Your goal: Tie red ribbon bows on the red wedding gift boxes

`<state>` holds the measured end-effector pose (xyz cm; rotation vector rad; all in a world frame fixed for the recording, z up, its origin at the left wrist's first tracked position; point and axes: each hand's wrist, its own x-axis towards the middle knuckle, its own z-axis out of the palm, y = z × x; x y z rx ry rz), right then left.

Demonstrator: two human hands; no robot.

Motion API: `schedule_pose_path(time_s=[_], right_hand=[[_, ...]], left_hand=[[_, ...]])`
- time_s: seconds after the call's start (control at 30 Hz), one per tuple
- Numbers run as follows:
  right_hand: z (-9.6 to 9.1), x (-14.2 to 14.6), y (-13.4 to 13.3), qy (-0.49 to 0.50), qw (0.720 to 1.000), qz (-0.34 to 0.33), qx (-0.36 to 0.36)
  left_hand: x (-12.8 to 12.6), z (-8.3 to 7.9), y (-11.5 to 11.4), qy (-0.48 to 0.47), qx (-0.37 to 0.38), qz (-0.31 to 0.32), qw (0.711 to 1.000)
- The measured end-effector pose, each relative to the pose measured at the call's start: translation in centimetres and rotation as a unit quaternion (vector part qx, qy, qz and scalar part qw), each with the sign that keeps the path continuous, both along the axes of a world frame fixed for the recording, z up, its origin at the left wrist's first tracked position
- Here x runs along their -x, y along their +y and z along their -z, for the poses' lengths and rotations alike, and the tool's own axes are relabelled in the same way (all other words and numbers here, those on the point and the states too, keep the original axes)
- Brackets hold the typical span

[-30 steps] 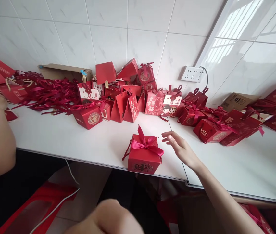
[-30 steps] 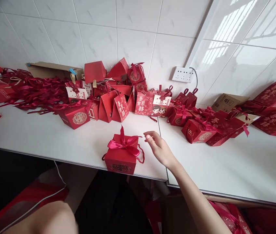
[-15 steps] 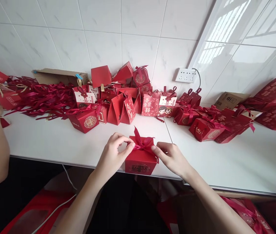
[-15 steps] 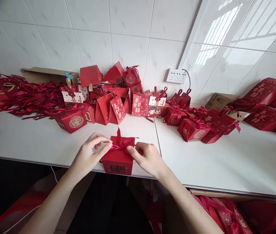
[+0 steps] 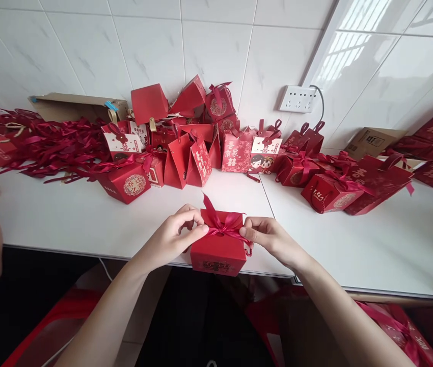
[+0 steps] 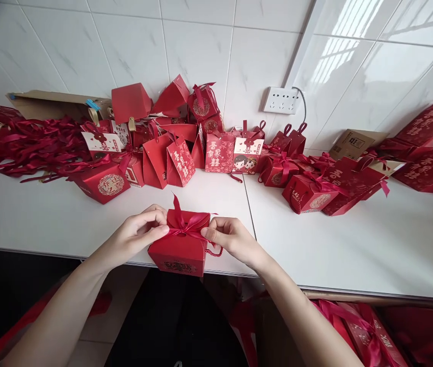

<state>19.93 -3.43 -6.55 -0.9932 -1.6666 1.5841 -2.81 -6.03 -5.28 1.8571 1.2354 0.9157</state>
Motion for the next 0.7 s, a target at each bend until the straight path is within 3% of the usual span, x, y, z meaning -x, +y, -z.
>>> schedule_pose_path(time_s=[0.43,0.6,0.7], right_hand=[[1.3,-0.5,0.4,0.069,0.994,-0.029,0.082],[0.9,-0.9,0.5,0.012,0.999,-0.028,0.035],[0.3,-1.5,0.9,-0.032,0.999,0.024,-0.003]], left_hand=[[0.9,1.2,0.5,-0.081,0.047,0.040,0.995],[0.8,1.6,0.4,-0.109,0.053,0.025,0.992],[1.0,1.8,0.3,-0.164,0.060,-0.022,0.984]])
